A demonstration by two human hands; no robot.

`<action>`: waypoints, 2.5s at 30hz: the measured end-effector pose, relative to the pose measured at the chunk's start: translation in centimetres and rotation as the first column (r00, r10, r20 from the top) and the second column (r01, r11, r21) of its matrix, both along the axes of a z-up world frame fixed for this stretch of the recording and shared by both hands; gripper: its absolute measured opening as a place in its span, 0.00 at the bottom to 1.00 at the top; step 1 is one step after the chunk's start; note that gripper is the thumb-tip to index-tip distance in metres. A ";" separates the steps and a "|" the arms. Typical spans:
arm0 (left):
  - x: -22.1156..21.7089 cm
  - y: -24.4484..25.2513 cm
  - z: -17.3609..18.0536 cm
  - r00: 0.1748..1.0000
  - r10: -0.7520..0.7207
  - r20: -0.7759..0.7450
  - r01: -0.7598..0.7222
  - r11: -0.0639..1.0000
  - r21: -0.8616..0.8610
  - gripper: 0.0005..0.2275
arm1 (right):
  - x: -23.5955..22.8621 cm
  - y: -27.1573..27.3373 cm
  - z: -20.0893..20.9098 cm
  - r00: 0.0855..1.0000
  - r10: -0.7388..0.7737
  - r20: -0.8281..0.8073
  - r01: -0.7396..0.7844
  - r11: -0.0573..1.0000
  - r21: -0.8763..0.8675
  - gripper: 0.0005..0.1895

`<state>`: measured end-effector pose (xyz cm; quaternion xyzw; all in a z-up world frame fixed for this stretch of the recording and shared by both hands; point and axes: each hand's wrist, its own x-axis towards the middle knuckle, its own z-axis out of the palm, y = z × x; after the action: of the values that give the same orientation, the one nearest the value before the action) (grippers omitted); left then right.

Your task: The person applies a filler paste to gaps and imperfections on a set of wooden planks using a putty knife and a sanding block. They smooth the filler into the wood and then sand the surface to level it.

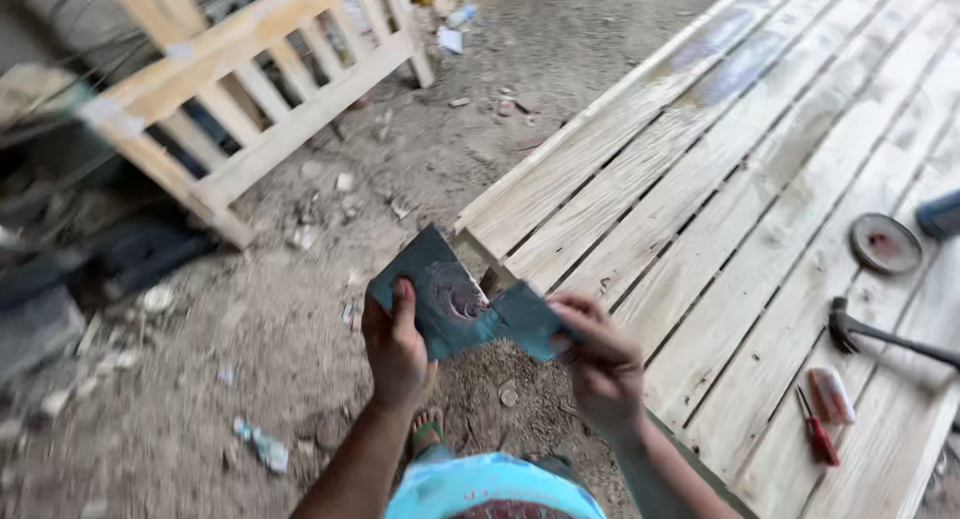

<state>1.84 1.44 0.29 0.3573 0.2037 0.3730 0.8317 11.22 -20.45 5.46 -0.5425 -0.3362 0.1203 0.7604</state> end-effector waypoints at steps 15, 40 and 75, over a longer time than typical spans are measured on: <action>2.8 -4.0 1.2 0.594 -0.789 -0.157 0.762 0.614 -0.207 0.11 | 1.1 -1.3 -0.3 0.742 -0.067 -0.667 0.277 0.937 0.214 0.22; 20.0 -12.3 4.0 0.850 -0.523 -0.066 0.448 0.651 0.612 0.17 | 10.4 -5.4 -0.5 0.497 -0.263 0.827 0.740 0.626 -0.246 0.20; 42.2 -13.2 -1.9 0.328 -0.933 0.147 0.812 0.199 -0.549 0.15 | 35.5 -10.6 -7.6 0.432 -0.306 -0.849 0.519 0.854 -0.044 0.46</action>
<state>44.02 -11.80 -1.61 0.2007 0.1471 -0.2829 0.9263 46.72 -31.05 -2.10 -0.3951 0.1976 0.1327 0.8873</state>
